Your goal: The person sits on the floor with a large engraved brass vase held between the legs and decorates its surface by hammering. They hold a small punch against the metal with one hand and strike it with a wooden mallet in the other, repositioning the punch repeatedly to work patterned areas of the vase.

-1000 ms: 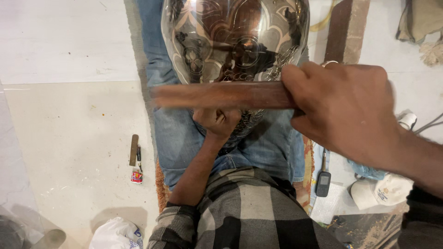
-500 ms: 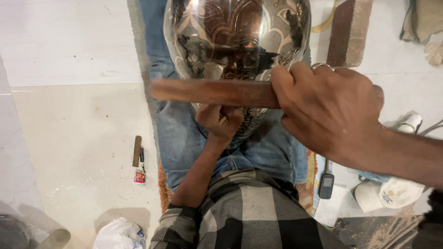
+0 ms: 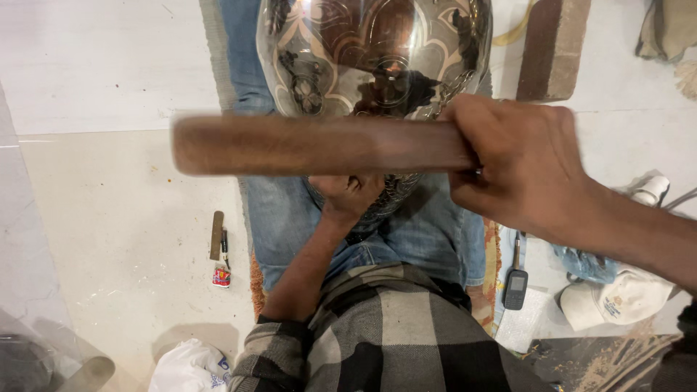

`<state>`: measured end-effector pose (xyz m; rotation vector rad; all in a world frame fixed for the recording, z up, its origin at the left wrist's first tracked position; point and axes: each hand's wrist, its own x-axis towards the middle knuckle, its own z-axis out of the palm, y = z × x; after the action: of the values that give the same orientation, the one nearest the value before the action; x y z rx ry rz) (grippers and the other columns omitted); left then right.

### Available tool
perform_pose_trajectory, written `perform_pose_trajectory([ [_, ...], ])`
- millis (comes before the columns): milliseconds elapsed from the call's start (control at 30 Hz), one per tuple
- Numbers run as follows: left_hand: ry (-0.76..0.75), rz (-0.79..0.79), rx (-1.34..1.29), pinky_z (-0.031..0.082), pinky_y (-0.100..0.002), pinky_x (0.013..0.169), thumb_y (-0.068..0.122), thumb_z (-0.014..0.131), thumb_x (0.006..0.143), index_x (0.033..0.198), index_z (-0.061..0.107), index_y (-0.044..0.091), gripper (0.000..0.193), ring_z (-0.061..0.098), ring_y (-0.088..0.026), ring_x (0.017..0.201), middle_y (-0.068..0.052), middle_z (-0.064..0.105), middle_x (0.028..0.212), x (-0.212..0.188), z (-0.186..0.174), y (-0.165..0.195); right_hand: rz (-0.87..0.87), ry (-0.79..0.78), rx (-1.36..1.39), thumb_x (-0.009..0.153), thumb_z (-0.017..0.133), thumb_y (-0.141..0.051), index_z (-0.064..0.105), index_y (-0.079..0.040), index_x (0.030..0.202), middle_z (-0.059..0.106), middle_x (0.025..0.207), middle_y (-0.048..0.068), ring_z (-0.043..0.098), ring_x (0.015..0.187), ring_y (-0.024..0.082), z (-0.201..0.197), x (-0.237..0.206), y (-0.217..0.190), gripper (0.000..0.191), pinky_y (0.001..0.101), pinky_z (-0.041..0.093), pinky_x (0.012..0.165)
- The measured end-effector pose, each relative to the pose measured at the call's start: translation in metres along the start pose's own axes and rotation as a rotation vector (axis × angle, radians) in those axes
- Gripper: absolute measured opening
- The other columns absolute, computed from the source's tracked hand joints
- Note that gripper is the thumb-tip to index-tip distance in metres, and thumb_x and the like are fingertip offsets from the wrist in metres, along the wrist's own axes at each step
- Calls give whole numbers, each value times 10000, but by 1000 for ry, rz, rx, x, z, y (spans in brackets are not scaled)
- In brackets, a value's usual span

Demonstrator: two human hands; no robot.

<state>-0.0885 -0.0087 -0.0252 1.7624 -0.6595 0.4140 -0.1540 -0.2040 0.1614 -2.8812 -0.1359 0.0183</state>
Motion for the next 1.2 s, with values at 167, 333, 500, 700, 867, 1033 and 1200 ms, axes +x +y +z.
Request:
perform_pose_trajectory([
  [167, -35, 125, -33, 507, -407, 619, 0, 602, 822, 890, 668, -37, 101, 635, -261, 647, -131, 657, 766, 8, -3, 2, 86, -169, -1, 685, 744, -123, 539, -87, 857, 547, 607, 29, 496, 432, 197, -3, -5, 9, 270, 395, 392, 384],
  [333, -203, 52, -15, 517, -398, 634, -46, 588, 706, 895, 742, 9, 250, 637, -242, 619, -97, 684, 748, 16, -14, -2, 247, -222, -68, 681, 771, -149, 569, -72, 860, 596, 623, 68, 574, 470, 237, 8, -18, 8, 280, 439, 400, 389],
  [500, -369, 211, -103, 584, -426, 799, -47, 623, 732, 873, 684, 49, 181, 722, -292, 808, -117, 732, 896, 27, -18, -15, 220, 70, 190, 640, 744, -101, 586, -33, 947, 625, 716, 96, 622, 595, 276, 18, -34, 7, 352, 424, 428, 486],
  [700, -703, 268, -227, 596, -396, 795, 37, 706, 721, 1033, 717, 85, 316, 713, -233, 910, -63, 734, 1000, 63, -26, -12, 381, 225, 315, 703, 733, -4, 609, -28, 1010, 624, 751, 130, 601, 633, 229, 56, -64, 4, 331, 363, 451, 572],
  [867, -945, 514, -70, 516, -310, 541, -59, 668, 758, 1246, 707, 255, 582, 713, -155, 756, 17, 791, 982, 98, -18, 9, 636, 843, 898, 783, 749, -17, 596, -94, 1134, 667, 891, -2, 665, 726, 53, 136, -85, -23, 391, 212, 554, 631],
  [1033, -1388, 499, 124, 465, -358, 453, -63, 645, 827, 1304, 699, 317, 611, 626, -179, 486, -36, 686, 586, 122, -6, 21, 671, 779, 759, 921, 773, 69, 663, -1, 989, 709, 928, 77, 717, 789, 149, 189, -117, -45, 147, 257, 603, 660],
  [1200, -1275, 569, 32, 488, -376, 493, -26, 693, 739, 1259, 726, 285, 606, 657, -201, 549, -20, 746, 699, 121, -11, 14, 724, 702, 753, 853, 789, 54, 652, 20, 1033, 699, 896, 80, 673, 791, 138, 195, -131, -57, 229, 266, 548, 713],
])
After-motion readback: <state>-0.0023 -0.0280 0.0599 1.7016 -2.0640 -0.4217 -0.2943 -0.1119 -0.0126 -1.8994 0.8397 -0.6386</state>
